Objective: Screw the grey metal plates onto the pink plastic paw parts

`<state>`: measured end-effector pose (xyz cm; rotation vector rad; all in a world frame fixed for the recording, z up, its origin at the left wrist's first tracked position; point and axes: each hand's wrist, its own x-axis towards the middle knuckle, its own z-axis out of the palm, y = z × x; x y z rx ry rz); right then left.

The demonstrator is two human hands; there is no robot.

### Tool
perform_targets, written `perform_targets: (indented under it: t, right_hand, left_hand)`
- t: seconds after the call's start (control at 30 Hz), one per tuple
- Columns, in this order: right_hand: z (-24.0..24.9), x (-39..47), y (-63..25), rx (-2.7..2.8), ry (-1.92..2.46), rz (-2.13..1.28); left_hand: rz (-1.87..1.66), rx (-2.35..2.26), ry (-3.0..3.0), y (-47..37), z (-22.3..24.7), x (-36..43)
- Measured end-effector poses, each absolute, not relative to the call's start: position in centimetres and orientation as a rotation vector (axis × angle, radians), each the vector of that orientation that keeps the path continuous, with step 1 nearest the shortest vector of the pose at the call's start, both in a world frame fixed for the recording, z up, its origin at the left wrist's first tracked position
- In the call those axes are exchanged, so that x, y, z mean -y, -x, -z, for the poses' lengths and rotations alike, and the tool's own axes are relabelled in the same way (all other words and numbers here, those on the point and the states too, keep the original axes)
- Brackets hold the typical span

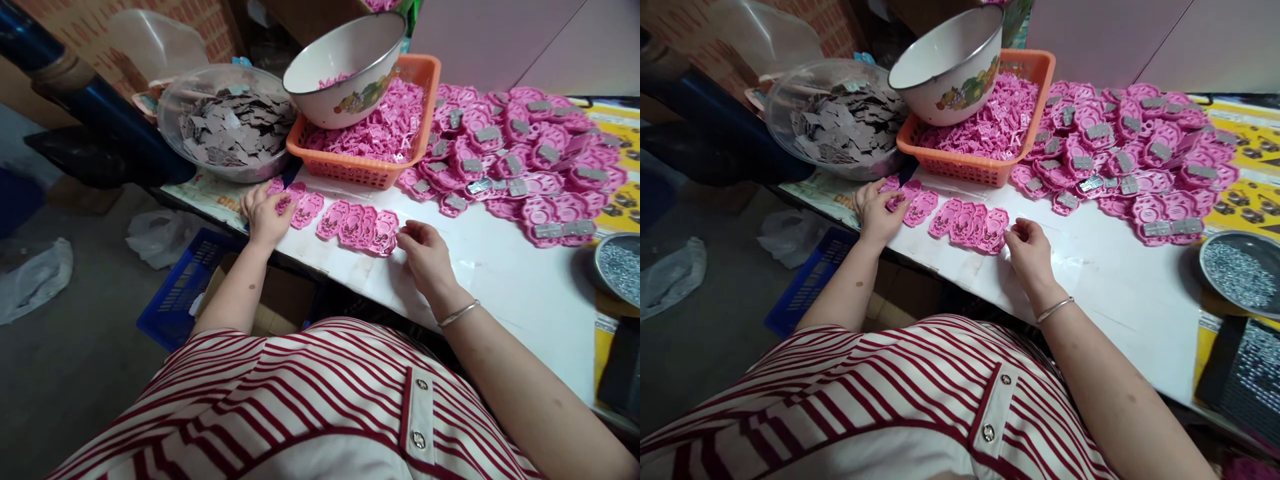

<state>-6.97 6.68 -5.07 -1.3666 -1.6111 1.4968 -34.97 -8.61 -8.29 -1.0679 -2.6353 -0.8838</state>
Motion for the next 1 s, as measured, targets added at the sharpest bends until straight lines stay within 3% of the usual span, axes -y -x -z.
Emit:
perform_targets:
  t: [0.33,1.0]
  right_hand:
    - [3.8,-6.3,7.3,1.764,1.5,-1.426]
    - [2.4,-7.5,9.3,1.708,1.507,-1.687]
  left_hand:
    - [0.766,2.388,1.692,28.4,7.2,7.8]
    - [0.648,2.327,1.846,23.3,6.4,6.6]
